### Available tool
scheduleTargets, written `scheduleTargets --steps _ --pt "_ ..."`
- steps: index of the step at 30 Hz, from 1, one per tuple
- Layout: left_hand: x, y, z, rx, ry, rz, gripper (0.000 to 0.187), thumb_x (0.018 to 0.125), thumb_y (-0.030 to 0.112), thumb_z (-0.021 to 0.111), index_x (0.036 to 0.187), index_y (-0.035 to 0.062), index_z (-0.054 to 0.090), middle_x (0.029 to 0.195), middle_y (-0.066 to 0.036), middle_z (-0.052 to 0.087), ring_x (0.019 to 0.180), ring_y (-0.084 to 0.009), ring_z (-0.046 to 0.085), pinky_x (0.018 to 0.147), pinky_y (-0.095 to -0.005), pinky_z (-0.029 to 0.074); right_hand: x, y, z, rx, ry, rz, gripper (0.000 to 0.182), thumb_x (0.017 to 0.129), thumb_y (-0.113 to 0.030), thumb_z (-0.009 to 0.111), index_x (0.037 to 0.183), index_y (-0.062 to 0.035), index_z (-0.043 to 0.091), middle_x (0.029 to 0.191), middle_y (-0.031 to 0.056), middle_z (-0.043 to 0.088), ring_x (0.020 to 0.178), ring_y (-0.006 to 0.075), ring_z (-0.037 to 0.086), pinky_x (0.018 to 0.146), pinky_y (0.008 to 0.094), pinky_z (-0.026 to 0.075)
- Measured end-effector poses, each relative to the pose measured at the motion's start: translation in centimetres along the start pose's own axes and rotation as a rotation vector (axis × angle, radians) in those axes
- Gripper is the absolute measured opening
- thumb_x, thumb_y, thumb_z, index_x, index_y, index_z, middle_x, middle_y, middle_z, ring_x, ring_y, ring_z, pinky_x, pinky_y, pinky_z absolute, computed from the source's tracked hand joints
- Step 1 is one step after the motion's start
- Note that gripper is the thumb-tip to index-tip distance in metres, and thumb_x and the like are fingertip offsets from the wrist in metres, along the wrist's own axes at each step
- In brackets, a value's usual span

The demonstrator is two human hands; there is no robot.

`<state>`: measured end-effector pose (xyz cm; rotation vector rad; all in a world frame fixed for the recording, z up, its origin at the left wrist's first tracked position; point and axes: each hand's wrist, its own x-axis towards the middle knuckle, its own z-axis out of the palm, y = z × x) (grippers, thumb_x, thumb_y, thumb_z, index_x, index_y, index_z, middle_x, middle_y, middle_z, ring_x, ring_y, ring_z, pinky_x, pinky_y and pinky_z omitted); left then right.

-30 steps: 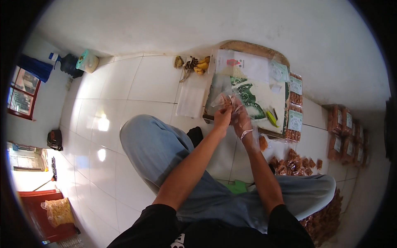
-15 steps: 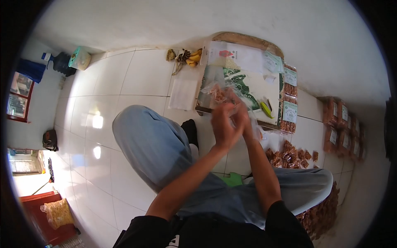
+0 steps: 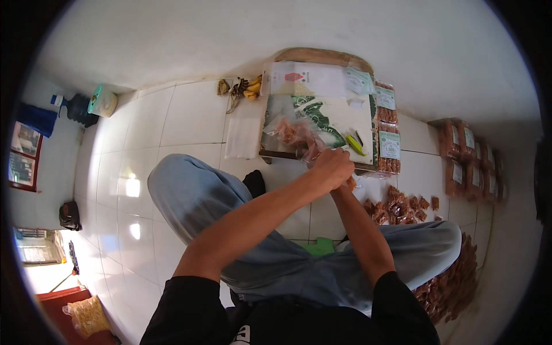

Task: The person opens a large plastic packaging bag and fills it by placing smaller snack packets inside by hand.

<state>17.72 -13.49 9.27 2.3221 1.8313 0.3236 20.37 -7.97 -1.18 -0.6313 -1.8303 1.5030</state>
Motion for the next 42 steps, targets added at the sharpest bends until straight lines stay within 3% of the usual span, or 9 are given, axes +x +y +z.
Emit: scheduleTargets --steps 12,14,17,23,26,29,31,37,42 --pt "0.1 -2.4 0.5 -0.659 0.306 -0.396 0.023 0.081 0.023 0.069 0.096 0.0069 0.067 0.099 -0.012 0.063 0.085 -0.0291 0.064 0.079 -0.0359 0.049 -1.5 2.4 -1.4 0.704 0.057 0.166 0.052 0.089 -0.018 0.061 0.135 -0.0031 0.042 0.123 0.0073 0.055 0.112 0.0190 0.054 0.096 0.0349 0.042" --pt "-0.2 -3.1 0.3 -0.910 0.733 -0.829 0.041 0.079 0.024 0.074 0.107 -0.0023 0.058 0.096 -0.015 0.063 0.086 -0.0268 0.064 0.079 -0.0378 0.049 -1.0 2.8 -2.0 0.647 -0.079 0.114 0.053 0.089 -0.018 0.062 0.136 -0.0035 0.041 0.123 0.0071 0.055 0.113 0.0185 0.054 0.096 0.0348 0.042" --pt "-1.7 -4.6 2.5 -1.315 1.005 -0.947 0.048 0.085 0.030 0.071 0.120 0.0036 0.051 0.105 -0.007 0.062 0.083 -0.0189 0.063 0.076 -0.0352 0.051 -1.4 1.6 -2.6 0.595 -0.295 0.035 0.056 0.090 -0.015 0.058 0.140 -0.0006 0.035 0.133 0.0109 0.049 0.122 0.0194 0.049 0.105 0.0343 0.034" --pt "-2.6 -5.9 4.3 -1.691 0.885 -1.249 0.083 0.078 0.026 0.078 0.136 -0.0066 0.028 0.128 -0.019 0.048 0.110 -0.0265 0.055 0.091 -0.0350 0.047 -1.5 -3.5 -2.7 -0.103 -0.305 -0.125 0.056 0.092 -0.009 0.053 0.143 -0.0029 0.032 0.142 0.0193 0.042 0.138 0.0301 0.032 0.110 0.0364 0.028" --pt "-1.3 -9.4 10.4 -1.418 1.009 -1.276 0.056 0.083 0.019 0.072 0.127 0.0000 0.043 0.116 -0.011 0.057 0.099 -0.0184 0.059 0.080 -0.0313 0.049 -3.0 -6.7 -2.9 -0.577 -0.477 -0.128 0.052 0.093 -0.009 0.051 0.142 -0.0041 0.034 0.147 0.0209 0.035 0.140 0.0367 0.024 0.112 0.0393 0.026" --pt "-1.8 -8.9 7.8 -1.411 0.834 -1.288 0.076 0.079 0.026 0.074 0.134 -0.0069 0.032 0.133 -0.023 0.041 0.117 -0.0320 0.050 0.098 -0.0369 0.043 -4.0 -7.7 -3.7 -0.601 -0.384 0.127 0.050 0.092 -0.008 0.052 0.140 -0.0030 0.038 0.150 0.0196 0.028 0.138 0.0389 0.026 0.111 0.0400 0.027" --pt "-1.0 -11.1 11.5 -1.290 0.829 -1.319 0.068 0.080 0.022 0.073 0.130 -0.0049 0.037 0.125 -0.019 0.049 0.108 -0.0262 0.055 0.089 -0.0338 0.046 -3.7 -11.8 -4.7 -0.840 -0.585 0.287 0.048 0.091 -0.012 0.054 0.137 -0.0022 0.042 0.152 0.0204 0.024 0.137 0.0382 0.029 0.110 0.0390 0.029" --pt "-1.3 -8.8 8.0 -0.994 0.824 -1.366 0.061 0.079 0.027 0.074 0.122 -0.0071 0.047 0.119 -0.018 0.056 0.106 -0.0281 0.057 0.088 -0.0359 0.046 -5.0 -9.3 -7.2 -0.834 -0.368 0.223 0.050 0.093 -0.032 0.054 0.135 -0.0059 0.046 0.149 0.0229 0.027 0.133 0.0380 0.036 0.107 0.0400 0.033" --pt "-0.7 -9.8 7.7 -0.913 0.701 -1.257 0.070 0.076 0.029 0.072 0.129 -0.0024 0.038 0.121 -0.027 0.048 0.111 -0.0403 0.051 0.095 -0.0449 0.045 -4.8 -6.4 -7.3 -1.171 -0.496 0.086 0.053 0.088 -0.020 0.062 0.134 -0.0024 0.044 0.146 0.0240 0.033 0.134 0.0400 0.033 0.106 0.0404 0.034"
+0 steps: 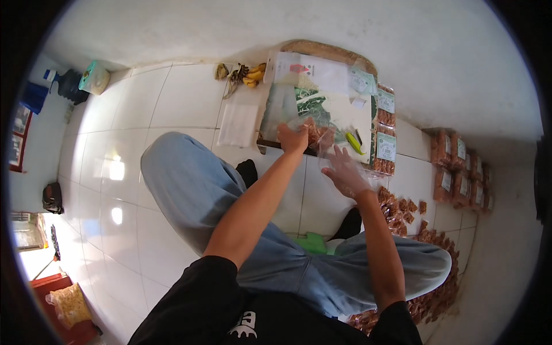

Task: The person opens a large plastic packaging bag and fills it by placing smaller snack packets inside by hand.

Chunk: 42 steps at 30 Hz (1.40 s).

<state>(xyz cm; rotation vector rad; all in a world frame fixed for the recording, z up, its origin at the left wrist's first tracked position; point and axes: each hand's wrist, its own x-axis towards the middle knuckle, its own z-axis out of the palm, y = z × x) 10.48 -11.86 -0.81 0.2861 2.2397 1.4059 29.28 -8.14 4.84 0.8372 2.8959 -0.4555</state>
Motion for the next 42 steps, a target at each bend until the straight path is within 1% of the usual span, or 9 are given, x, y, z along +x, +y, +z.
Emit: scheduleTargets --steps 6,8,11,24,27,32,36,38,42 --pt "1.0 0.3 0.0 0.153 0.090 -0.068 0.068 0.071 0.033 0.077 0.119 -0.0044 0.048 0.114 -0.025 0.056 0.111 -0.0351 0.054 0.094 -0.0400 0.043 1.6 1.4 2.1 0.302 0.334 -0.142 0.054 0.086 -0.002 0.056 0.138 -0.0044 0.041 0.139 0.0229 0.043 0.126 0.0397 0.043 0.100 0.0393 0.040" --pt "0.9 0.4 -0.9 0.152 -0.055 -0.065 0.068 0.075 0.029 0.072 0.130 0.0043 0.040 0.122 -0.026 0.047 0.112 -0.0405 0.052 0.096 -0.0438 0.043 3.2 0.9 2.8 0.654 0.242 0.275 0.050 0.086 -0.004 0.057 0.134 -0.0050 0.045 0.124 0.0202 0.056 0.111 0.0359 0.055 0.092 0.0365 0.044" --pt "2.5 -1.4 -0.4 0.052 -0.123 -0.098 0.069 0.074 0.030 0.073 0.128 0.0009 0.042 0.124 -0.028 0.047 0.111 -0.0406 0.052 0.094 -0.0439 0.044 4.0 -0.7 1.6 0.619 0.269 0.244 0.046 0.086 -0.002 0.056 0.131 -0.0063 0.050 0.110 0.0170 0.063 0.098 0.0305 0.062 0.084 0.0340 0.047" --pt "1.3 -2.0 -0.9 -0.167 -0.145 0.076 0.109 0.066 0.028 0.085 0.140 -0.0135 0.016 0.129 -0.029 0.043 0.111 -0.0308 0.055 0.091 -0.0369 0.047 6.9 -1.8 2.9 0.926 0.215 0.195 0.039 0.085 0.001 0.049 0.122 -0.0053 0.059 0.114 0.0128 0.064 0.102 0.0213 0.059 0.089 0.0308 0.045" --pt "0.5 -0.6 -1.8 -0.272 -0.231 0.019 0.110 0.068 0.026 0.084 0.141 -0.0123 0.011 0.132 -0.027 0.041 0.111 -0.0315 0.054 0.091 -0.0350 0.047 7.6 -0.6 4.7 0.912 0.239 0.108 0.047 0.082 0.006 0.046 0.126 -0.0067 0.057 0.107 0.0079 0.064 0.093 0.0169 0.058 0.080 0.0284 0.047" --pt "-1.0 2.8 -3.7 -0.324 -0.398 -0.231 0.108 0.072 0.024 0.081 0.145 -0.0011 0.006 0.127 -0.020 0.045 0.104 -0.0248 0.057 0.083 -0.0370 0.051 7.4 -1.0 3.7 1.511 0.019 0.148 0.055 0.079 0.010 0.039 0.127 -0.0116 0.057 0.090 -0.0011 0.059 0.068 0.0081 0.044 0.059 0.0214 0.036" --pt "-0.5 3.9 -4.3 -0.287 -0.453 -0.254 0.109 0.073 0.022 0.080 0.146 0.0033 0.001 0.124 -0.019 0.047 0.100 -0.0223 0.058 0.079 -0.0388 0.053 6.9 -1.6 2.6 1.502 0.093 0.095 0.043 0.085 0.006 0.045 0.122 -0.0086 0.058 0.095 0.0006 0.062 0.075 0.0101 0.052 0.064 0.0221 0.042" --pt "0.2 4.2 -5.1 -0.107 -0.535 -0.278 0.093 0.077 0.030 0.075 0.144 0.0018 0.018 0.126 -0.020 0.047 0.100 -0.0279 0.059 0.082 -0.0400 0.052 7.8 -1.3 3.9 1.360 0.226 0.013 0.031 0.088 -0.008 0.059 0.120 -0.0078 0.060 0.108 0.0083 0.065 0.097 0.0184 0.061 0.081 0.0296 0.046" --pt "3.6 3.0 -5.3 0.411 -0.370 -0.075 0.075 0.082 0.042 0.068 0.137 0.0010 0.037 0.122 -0.020 0.053 0.099 -0.0306 0.060 0.086 -0.0396 0.049 9.2 -0.6 6.6 1.185 0.353 0.084 0.030 0.089 -0.020 0.062 0.117 -0.0091 0.061 0.100 0.0119 0.067 0.092 0.0255 0.064 0.079 0.0344 0.048"
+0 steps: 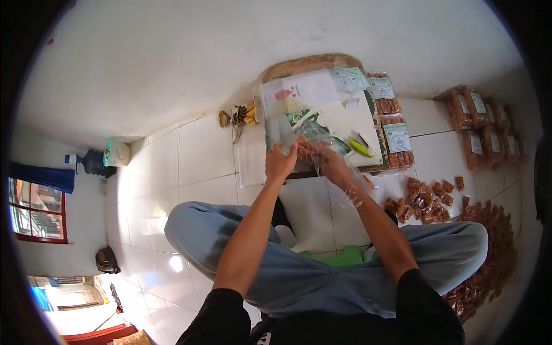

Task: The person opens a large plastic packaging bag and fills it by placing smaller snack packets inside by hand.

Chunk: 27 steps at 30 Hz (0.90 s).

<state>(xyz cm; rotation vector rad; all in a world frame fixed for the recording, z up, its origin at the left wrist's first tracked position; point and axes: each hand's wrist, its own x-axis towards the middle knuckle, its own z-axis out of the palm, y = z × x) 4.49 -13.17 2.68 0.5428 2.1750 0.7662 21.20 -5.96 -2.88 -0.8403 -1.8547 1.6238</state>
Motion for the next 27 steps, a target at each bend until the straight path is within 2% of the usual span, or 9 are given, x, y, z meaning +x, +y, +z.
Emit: scheduleTargets --steps 2,3,5,6,8,11,17,21,27 --pt "1.2 -1.1 0.5 0.420 0.464 0.472 0.063 0.086 0.049 0.060 0.124 -0.0005 0.053 0.115 -0.020 0.059 0.099 -0.0323 0.061 0.089 -0.0383 0.047 -0.7 -3.7 -0.3 -0.118 0.077 0.066 0.026 0.091 -0.024 0.059 0.112 -0.0100 0.064 0.095 0.0167 0.066 0.087 0.0321 0.064 0.077 0.0384 0.048" --pt "1.8 -1.1 0.2 0.429 0.466 0.479 0.063 0.086 0.049 0.060 0.124 -0.0005 0.053 0.115 -0.020 0.059 0.099 -0.0323 0.061 0.089 -0.0383 0.047 -0.6 -4.1 -0.5 -0.109 0.083 0.063 0.026 0.091 -0.024 0.059 0.112 -0.0100 0.064 0.095 0.0167 0.066 0.087 0.0321 0.064 0.077 0.0384 0.048" --pt "3.3 -1.1 -0.6 0.125 0.089 0.470 0.056 0.087 0.045 0.059 0.119 -0.0015 0.058 0.106 -0.020 0.064 0.100 -0.0315 0.061 0.089 -0.0377 0.047 -0.3 -4.6 -0.9 -0.236 0.008 0.105 0.022 0.089 -0.023 0.058 0.106 -0.0098 0.065 0.098 0.0193 0.066 0.086 0.0342 0.063 0.075 0.0415 0.048" --pt "3.3 -0.7 -0.8 0.132 0.087 0.473 0.056 0.087 0.045 0.059 0.119 -0.0015 0.058 0.106 -0.020 0.064 0.100 -0.0315 0.061 0.089 -0.0377 0.047 -0.2 -4.3 -1.0 -0.230 0.013 0.105 0.022 0.089 -0.023 0.058 0.106 -0.0098 0.065 0.098 0.0193 0.066 0.086 0.0342 0.063 0.075 0.0415 0.048" --pt "3.2 -0.2 -1.2 0.029 -0.100 0.466 0.050 0.089 0.042 0.059 0.113 -0.0022 0.062 0.108 -0.020 0.063 0.100 -0.0333 0.061 0.089 -0.0387 0.046 0.0 -3.2 -1.4 -0.411 -0.011 -0.133 0.023 0.088 -0.019 0.056 0.108 -0.0120 0.063 0.104 0.0199 0.064 0.083 0.0356 0.064 0.070 0.0429 0.050" --pt "4.3 -0.3 -0.9 0.155 -0.053 0.535 0.049 0.089 0.041 0.059 0.111 -0.0023 0.062 0.105 -0.021 0.063 0.097 -0.0335 0.061 0.088 -0.0388 0.047 0.1 -1.2 -0.8 -0.498 0.110 -0.383 0.024 0.086 -0.014 0.055 0.109 -0.0143 0.062 0.109 0.0184 0.061 0.080 0.0348 0.064 0.066 0.0430 0.051" --pt "3.2 -0.7 0.5 0.329 0.121 0.696 0.044 0.089 0.040 0.059 0.114 0.0039 0.059 0.114 -0.016 0.060 0.111 -0.0342 0.052 0.096 -0.0418 0.041 -1.1 -3.4 -1.8 -0.697 -0.018 -0.430 0.025 0.078 -0.006 0.059 0.101 -0.0148 0.067 0.105 0.0093 0.061 0.078 0.0313 0.064 0.063 0.0407 0.051" --pt "2.3 -1.1 1.4 0.323 0.192 0.700 0.039 0.088 0.033 0.059 0.117 0.0073 0.055 0.117 -0.012 0.058 0.116 -0.0342 0.047 0.099 -0.0425 0.037 -1.0 -2.8 -1.4 -0.731 0.012 -0.444 0.024 0.077 -0.006 0.060 0.099 -0.0123 0.066 0.106 0.0067 0.061 0.076 0.0305 0.064 0.062 0.0406 0.052" --pt "1.5 -0.5 2.4 0.248 0.252 0.593 0.037 0.086 0.021 0.055 0.119 0.0032 0.052 0.120 -0.015 0.055 0.115 -0.0355 0.046 0.100 -0.0433 0.036 -0.2 -3.1 -0.6 -0.697 0.064 -0.226 0.037 0.082 -0.013 0.060 0.119 -0.0154 0.053 0.111 0.0098 0.060 0.082 0.0321 0.064 0.066 0.0444 0.052"
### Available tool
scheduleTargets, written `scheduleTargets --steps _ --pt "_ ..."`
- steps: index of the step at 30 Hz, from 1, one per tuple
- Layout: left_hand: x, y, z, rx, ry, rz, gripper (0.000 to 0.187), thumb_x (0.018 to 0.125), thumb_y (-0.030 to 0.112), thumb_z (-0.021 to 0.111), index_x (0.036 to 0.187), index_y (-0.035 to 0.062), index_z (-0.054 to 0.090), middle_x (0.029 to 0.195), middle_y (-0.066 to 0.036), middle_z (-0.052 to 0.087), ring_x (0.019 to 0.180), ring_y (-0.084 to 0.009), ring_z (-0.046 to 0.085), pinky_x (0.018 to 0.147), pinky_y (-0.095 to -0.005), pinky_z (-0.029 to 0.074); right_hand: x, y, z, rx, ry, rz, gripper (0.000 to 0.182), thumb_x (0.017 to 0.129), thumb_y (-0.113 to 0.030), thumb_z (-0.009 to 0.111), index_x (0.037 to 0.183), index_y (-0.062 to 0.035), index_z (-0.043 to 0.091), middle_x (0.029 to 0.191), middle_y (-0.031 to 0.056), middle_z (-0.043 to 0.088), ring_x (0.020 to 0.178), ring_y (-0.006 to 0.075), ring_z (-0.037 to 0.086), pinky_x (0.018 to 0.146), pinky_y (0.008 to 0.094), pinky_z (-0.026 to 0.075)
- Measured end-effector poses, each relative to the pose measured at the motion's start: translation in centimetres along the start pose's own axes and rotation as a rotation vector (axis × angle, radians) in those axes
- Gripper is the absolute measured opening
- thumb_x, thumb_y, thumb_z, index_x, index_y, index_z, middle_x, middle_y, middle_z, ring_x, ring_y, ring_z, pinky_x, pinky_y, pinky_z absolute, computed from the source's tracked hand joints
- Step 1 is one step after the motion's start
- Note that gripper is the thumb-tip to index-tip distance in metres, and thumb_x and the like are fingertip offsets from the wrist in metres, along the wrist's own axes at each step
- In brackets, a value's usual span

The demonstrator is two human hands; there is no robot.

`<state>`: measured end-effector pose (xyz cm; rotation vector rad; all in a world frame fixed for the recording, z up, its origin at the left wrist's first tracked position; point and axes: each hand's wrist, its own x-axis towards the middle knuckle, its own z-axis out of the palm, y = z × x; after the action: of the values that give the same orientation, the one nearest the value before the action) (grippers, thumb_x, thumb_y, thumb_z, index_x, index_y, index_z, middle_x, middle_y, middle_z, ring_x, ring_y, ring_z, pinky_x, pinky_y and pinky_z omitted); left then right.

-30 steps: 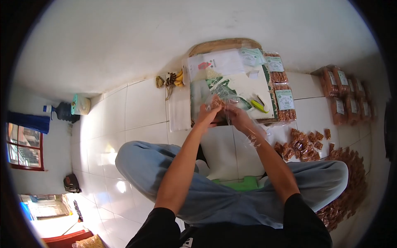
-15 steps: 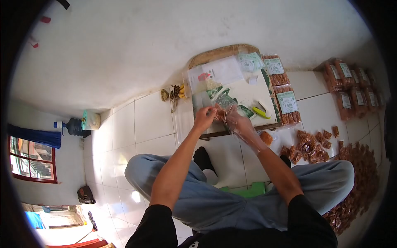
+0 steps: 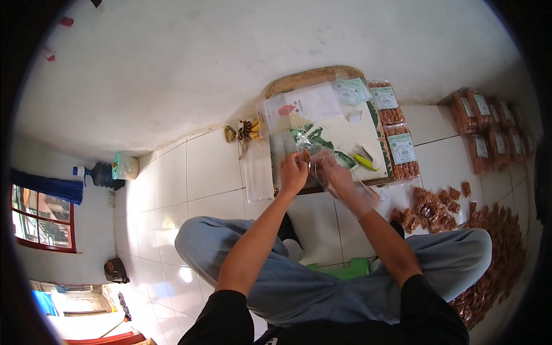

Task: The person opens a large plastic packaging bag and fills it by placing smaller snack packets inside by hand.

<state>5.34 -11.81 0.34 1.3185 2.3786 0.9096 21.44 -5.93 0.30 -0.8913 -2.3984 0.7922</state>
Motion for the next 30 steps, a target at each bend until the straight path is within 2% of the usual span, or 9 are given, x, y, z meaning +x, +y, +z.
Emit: scheduleTargets --steps 5,8,12,15,21,23,24,26,30 --pt "0.0 -0.6 0.6 -0.064 0.031 0.001 0.046 0.087 0.020 0.053 0.129 0.0028 0.046 0.125 -0.017 0.054 0.118 -0.0354 0.045 0.103 -0.0433 0.035 -0.3 -0.4 0.3 -0.024 0.132 0.105 0.042 0.083 -0.015 0.062 0.120 -0.0030 0.047 0.109 0.0186 0.050 0.088 0.0366 0.058 0.069 0.0438 0.051" --pt "-0.2 0.2 0.2 -0.028 -0.002 0.014 0.049 0.088 0.018 0.051 0.134 0.0036 0.042 0.128 -0.017 0.053 0.119 -0.0350 0.044 0.104 -0.0424 0.034 -0.8 0.6 1.7 -0.141 0.237 0.001 0.043 0.083 -0.019 0.066 0.116 -0.0005 0.047 0.098 0.0189 0.049 0.092 0.0384 0.055 0.070 0.0415 0.050" --pt "-0.2 -0.3 0.8 -0.087 0.008 0.019 0.048 0.089 0.016 0.049 0.135 0.0041 0.041 0.127 -0.017 0.053 0.119 -0.0343 0.044 0.104 -0.0438 0.033 -0.5 -0.5 0.3 -0.103 0.191 0.033 0.041 0.083 -0.016 0.065 0.116 -0.0010 0.048 0.097 0.0191 0.052 0.089 0.0378 0.056 0.073 0.0423 0.049" --pt "0.1 -0.4 0.9 -0.122 -0.080 -0.072 0.045 0.090 0.014 0.046 0.134 0.0046 0.041 0.127 -0.016 0.053 0.119 -0.0339 0.044 0.104 -0.0457 0.032 0.2 -1.1 -1.2 0.103 0.196 -0.004 0.032 0.082 -0.014 0.065 0.111 -0.0026 0.054 0.093 0.0195 0.055 0.086 0.0375 0.057 0.072 0.0445 0.047" --pt "0.7 -2.9 3.3 -0.342 -0.058 -0.087 0.040 0.092 0.015 0.043 0.132 0.0053 0.043 0.127 -0.018 0.052 0.119 -0.0341 0.045 0.103 -0.0457 0.031 0.1 0.9 0.5 0.059 0.012 0.212 0.033 0.082 -0.009 0.063 0.115 -0.0086 0.061 0.100 0.0140 0.061 0.090 0.0356 0.059 0.076 0.0421 0.049" --pt "1.1 -4.0 4.3 -0.467 -0.054 -0.104 0.041 0.094 0.020 0.043 0.132 0.0055 0.043 0.128 -0.018 0.052 0.121 -0.0338 0.044 0.104 -0.0450 0.030 0.2 1.2 0.4 0.158 0.084 -0.025 0.035 0.082 -0.004 0.061 0.117 -0.0067 0.062 0.106 0.0137 0.063 0.090 0.0321 0.063 0.078 0.0369 0.049" --pt "1.1 -3.6 4.0 -0.509 -0.052 -0.110 0.041 0.095 0.022 0.043 0.132 0.0055 0.043 0.128 -0.019 0.052 0.121 -0.0338 0.043 0.104 -0.0448 0.029 0.4 0.8 -0.1 0.158 0.084 -0.025 0.035 0.082 -0.004 0.061 0.117 -0.0067 0.062 0.106 0.0137 0.063 0.090 0.0321 0.063 0.078 0.0369 0.049" --pt "1.1 -2.9 3.3 -0.438 -0.070 -0.123 0.043 0.096 0.028 0.042 0.133 0.0062 0.043 0.128 -0.018 0.052 0.123 -0.0337 0.042 0.105 -0.0441 0.029 0.6 0.0 -1.0 0.416 -0.053 0.149 0.035 0.082 -0.003 0.061 0.117 -0.0033 0.062 0.106 0.0137 0.066 0.089 0.0260 0.066 0.079 0.0322 0.049" --pt "1.0 -2.0 2.6 -0.305 -0.113 -0.074 0.047 0.098 0.037 0.041 0.134 0.0071 0.045 0.130 -0.017 0.051 0.125 -0.0342 0.040 0.106 -0.0436 0.028 0.7 1.9 1.6 0.667 0.024 0.366 0.036 0.085 -0.003 0.061 0.121 -0.0011 0.060 0.105 0.0105 0.069 0.093 0.0193 0.065 0.081 0.0284 0.048"
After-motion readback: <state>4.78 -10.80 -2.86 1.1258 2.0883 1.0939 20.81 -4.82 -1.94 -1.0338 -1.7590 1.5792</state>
